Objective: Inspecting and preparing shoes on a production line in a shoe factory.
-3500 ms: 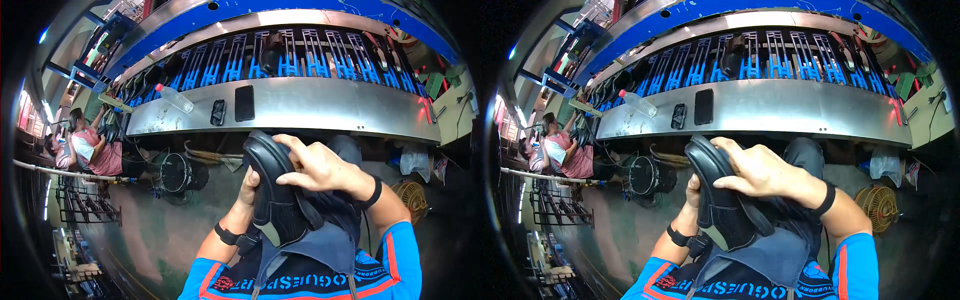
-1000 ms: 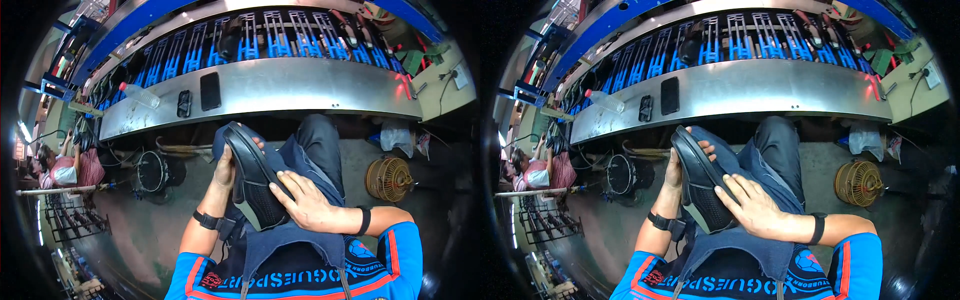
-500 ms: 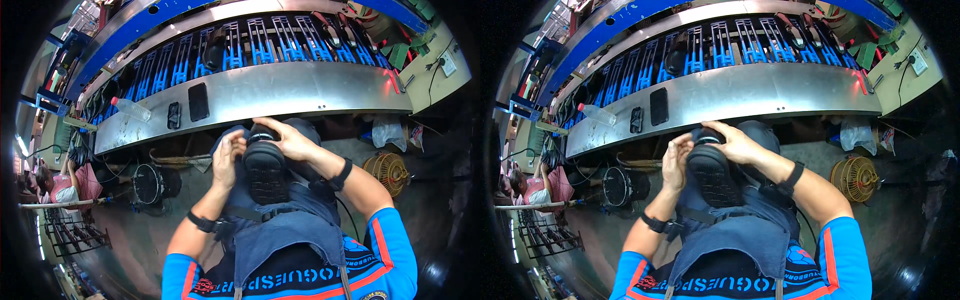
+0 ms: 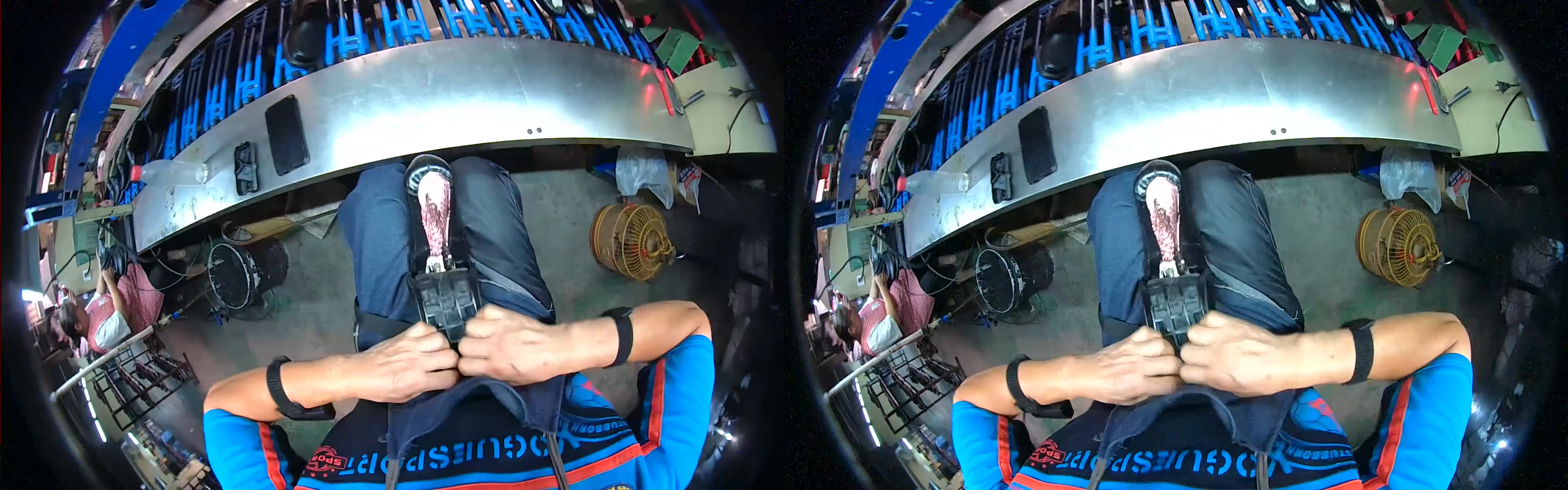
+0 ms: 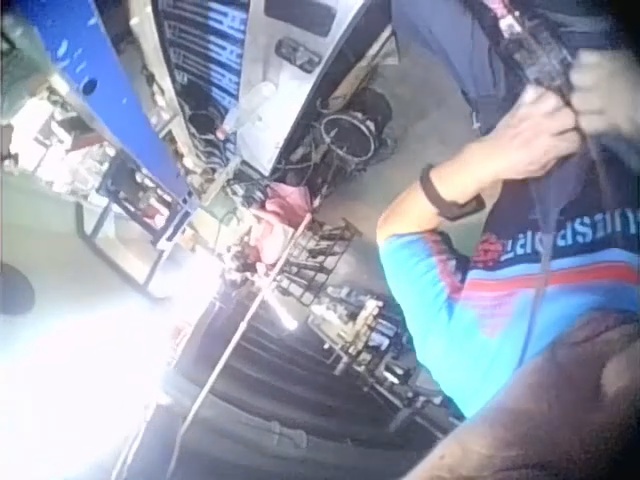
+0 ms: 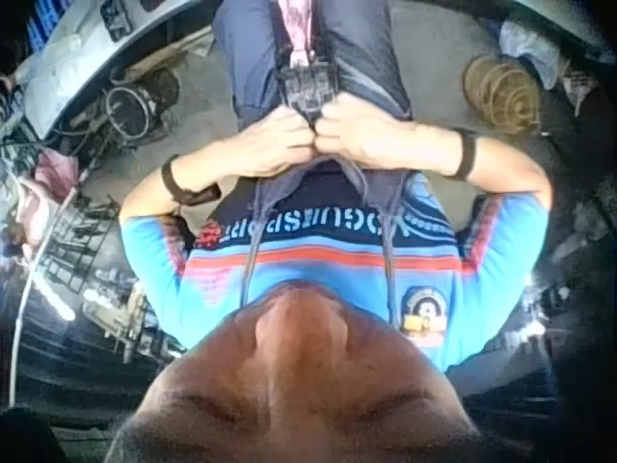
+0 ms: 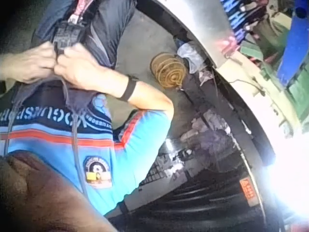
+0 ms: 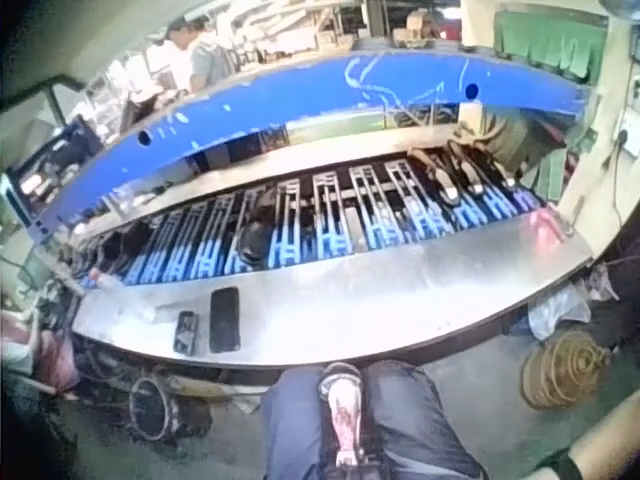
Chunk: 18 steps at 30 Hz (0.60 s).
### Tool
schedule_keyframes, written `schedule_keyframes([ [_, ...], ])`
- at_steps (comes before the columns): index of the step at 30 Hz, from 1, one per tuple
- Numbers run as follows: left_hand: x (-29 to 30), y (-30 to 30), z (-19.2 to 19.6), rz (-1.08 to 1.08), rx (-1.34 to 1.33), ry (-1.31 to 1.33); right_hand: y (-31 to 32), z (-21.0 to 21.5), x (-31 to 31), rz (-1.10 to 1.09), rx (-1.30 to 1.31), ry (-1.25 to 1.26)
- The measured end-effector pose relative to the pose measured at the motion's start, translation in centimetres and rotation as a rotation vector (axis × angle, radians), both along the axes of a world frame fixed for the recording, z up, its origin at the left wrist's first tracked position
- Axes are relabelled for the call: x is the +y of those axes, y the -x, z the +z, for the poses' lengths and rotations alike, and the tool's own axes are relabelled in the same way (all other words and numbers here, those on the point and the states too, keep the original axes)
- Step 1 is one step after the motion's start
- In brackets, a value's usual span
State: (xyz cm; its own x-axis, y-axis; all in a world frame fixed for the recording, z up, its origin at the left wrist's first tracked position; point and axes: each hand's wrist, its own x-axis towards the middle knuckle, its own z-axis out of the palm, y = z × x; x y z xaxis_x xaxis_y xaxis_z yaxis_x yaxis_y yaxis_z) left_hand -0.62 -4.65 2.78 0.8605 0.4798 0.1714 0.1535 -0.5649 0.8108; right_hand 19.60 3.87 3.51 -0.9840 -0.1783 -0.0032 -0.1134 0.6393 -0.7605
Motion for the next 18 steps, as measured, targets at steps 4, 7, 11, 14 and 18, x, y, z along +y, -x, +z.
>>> schedule_keyframes([
  [4,1.1,1.7,-4.1,0.243,0.113,-0.166,-1.2,-6.5,1.2,-0.289,0.288,-0.085],
  [7,3.2,3.6,-4.8,0.261,0.031,-0.168,-1.1,-7.6,3.5,-0.343,0.397,0.019],
  [11,6.4,4.6,-3.7,0.538,-0.252,0.23,0.2,-5.7,7.1,-0.594,0.319,0.443],
  [14,8.7,5.2,-3.9,0.667,-0.328,0.368,1.7,-5.4,8.5,-0.756,0.27,0.499],
  [18,11.0,5.5,-5.4,0.89,-0.319,0.661,3.5,-7.1,9.7,-0.981,0.111,0.494],
])
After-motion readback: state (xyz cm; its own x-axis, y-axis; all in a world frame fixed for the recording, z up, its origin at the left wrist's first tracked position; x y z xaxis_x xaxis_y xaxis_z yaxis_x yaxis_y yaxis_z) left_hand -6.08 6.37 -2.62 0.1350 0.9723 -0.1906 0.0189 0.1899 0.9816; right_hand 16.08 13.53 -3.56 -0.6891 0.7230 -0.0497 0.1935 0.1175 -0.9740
